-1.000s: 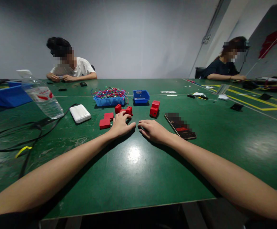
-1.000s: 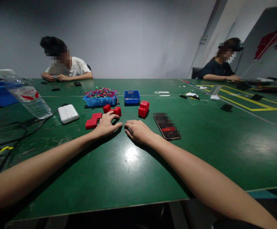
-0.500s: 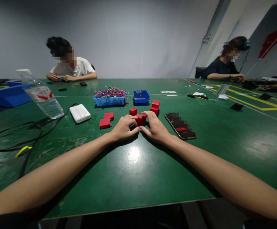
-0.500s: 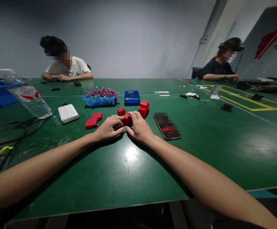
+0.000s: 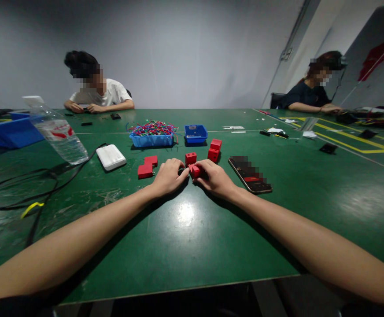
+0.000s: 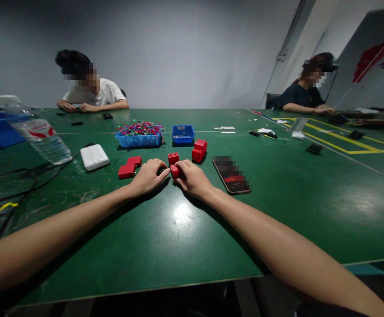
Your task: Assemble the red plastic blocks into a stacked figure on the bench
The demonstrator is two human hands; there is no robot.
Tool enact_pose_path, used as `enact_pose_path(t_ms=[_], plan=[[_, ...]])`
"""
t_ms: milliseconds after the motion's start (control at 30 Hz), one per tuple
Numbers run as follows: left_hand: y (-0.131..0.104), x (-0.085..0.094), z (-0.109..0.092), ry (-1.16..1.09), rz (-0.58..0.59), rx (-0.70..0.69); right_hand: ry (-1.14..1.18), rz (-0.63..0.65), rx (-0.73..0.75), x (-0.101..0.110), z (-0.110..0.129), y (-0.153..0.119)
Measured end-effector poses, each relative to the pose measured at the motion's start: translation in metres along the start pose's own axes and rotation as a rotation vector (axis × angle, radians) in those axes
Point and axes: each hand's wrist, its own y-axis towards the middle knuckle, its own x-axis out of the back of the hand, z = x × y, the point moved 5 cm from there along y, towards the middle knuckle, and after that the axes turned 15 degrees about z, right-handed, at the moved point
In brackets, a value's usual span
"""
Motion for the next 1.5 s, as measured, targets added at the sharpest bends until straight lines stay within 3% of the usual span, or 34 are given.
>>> enact_pose_path(t_ms=[233,500,567,667,800,1100,1500], plan=[[0.002,-0.004,0.001,0.009,0.048,-0.059,-0.019,-0.085,0.082,0.0,0.008,-0.001],[0.01,-0.002,0.012,-0.247,0.041,-0.106,0.056,-0.129,0.162,0.009,0.015,-0.001],[0.01,-0.002,0.012,-0.322,0.035,-0.129,0.122,-0.155,0.131,0.013,0.016,-0.001],[0.008,-0.001,0.009,-0.376,0.036,-0.167,0.268,-0.197,-0.046,0.017,0.008,0.001],[0.002,0.001,0.0,-0.388,0.034,-0.239,0.364,-0.172,-0.175,0.013,-0.002,0.001],[-0.006,0.003,-0.011,-0.324,0.067,-0.328,0.393,-0.078,-0.114,0.007,-0.002,0.003],[-0.008,0.006,-0.013,-0.288,0.076,-0.278,0.369,-0.044,-0.145,0.007,-0.002,0.003]])
